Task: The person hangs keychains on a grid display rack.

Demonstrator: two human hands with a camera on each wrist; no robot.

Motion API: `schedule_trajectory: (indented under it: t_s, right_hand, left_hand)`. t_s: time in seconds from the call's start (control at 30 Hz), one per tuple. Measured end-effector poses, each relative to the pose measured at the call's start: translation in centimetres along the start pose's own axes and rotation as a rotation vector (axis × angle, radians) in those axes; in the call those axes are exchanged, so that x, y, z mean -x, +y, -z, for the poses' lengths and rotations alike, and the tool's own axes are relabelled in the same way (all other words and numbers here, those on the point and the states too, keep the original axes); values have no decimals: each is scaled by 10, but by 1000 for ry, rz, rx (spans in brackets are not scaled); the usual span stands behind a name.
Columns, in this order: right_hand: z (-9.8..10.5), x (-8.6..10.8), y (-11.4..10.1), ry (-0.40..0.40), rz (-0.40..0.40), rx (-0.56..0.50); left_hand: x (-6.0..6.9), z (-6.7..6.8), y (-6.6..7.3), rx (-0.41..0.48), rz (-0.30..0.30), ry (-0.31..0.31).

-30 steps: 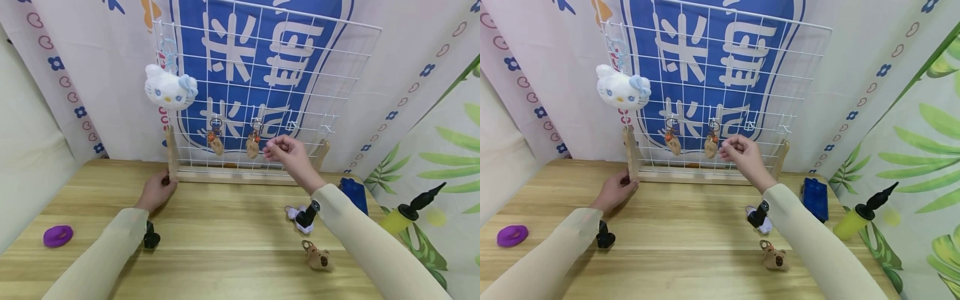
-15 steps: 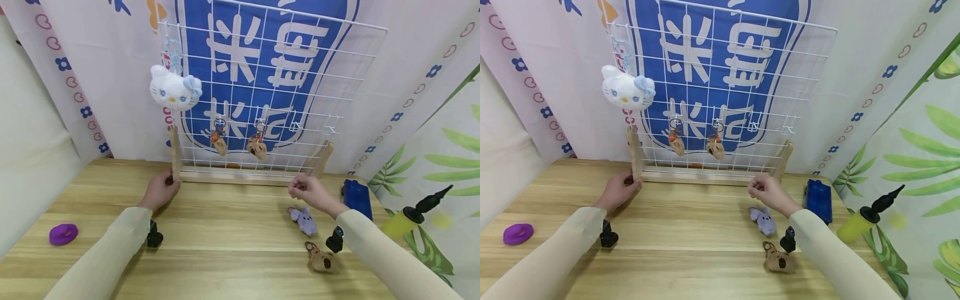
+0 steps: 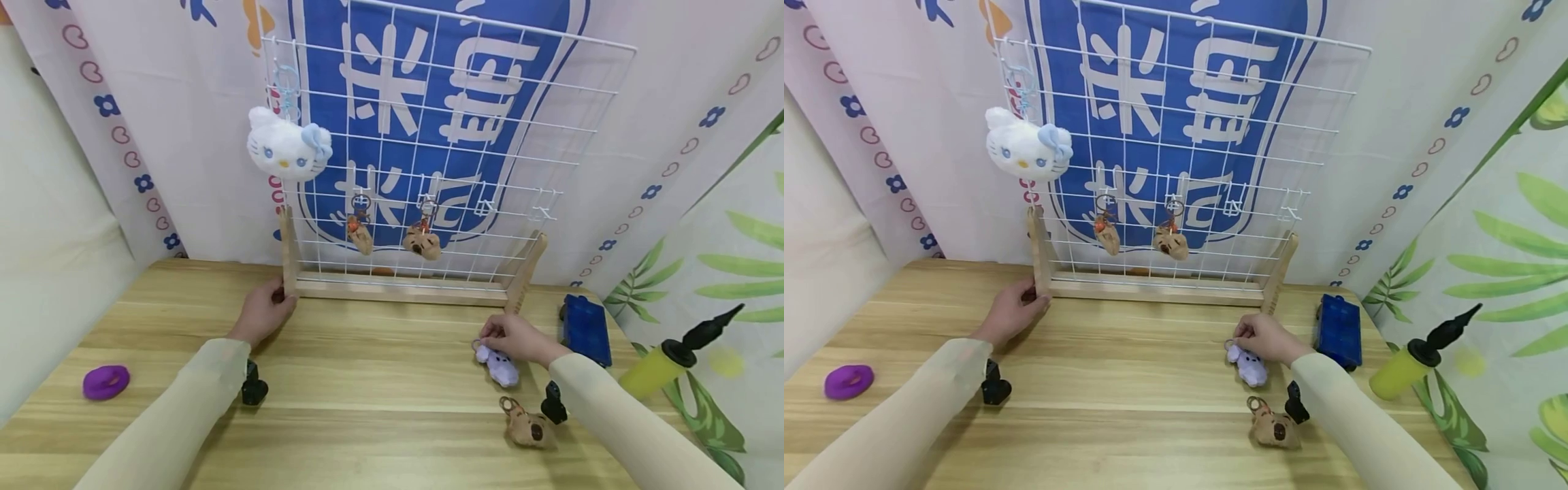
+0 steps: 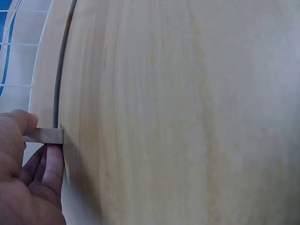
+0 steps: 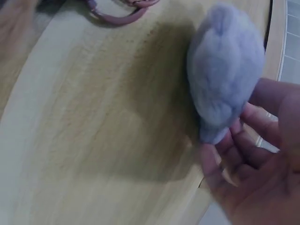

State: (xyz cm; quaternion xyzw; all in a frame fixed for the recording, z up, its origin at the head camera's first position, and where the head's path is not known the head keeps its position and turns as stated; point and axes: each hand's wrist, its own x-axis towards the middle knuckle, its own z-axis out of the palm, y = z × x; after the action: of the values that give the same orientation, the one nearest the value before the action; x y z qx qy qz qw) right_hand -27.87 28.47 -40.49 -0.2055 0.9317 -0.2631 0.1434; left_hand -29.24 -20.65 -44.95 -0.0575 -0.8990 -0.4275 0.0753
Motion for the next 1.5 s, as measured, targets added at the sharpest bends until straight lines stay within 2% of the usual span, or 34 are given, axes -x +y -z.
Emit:
schedule_trajectory:
  t_s: [0.2, 0.43, 0.63, 0.87, 1.27, 1.5]
  right_hand:
    - [-4, 0, -6, -59, -46, -17]
    - [-7, 1, -6, -81, -24, 0]
    - [-6, 1, 0, -50, 6, 7]
    - [-3, 0, 10, -17, 1, -85]
    - [-5, 5, 9, 20, -161, -248]
    - [-5, 8, 10, 52, -153, -293]
  left_hand:
    - [1, 0, 1, 8, 0, 5]
    - [2, 0, 3, -2, -2, 9]
    - [2, 0, 3, -2, 6, 5]
    - [1, 0, 1, 1, -1, 5]
    - [-1, -1, 1, 1, 4, 2]
    - [1, -1, 2, -9, 9, 7]
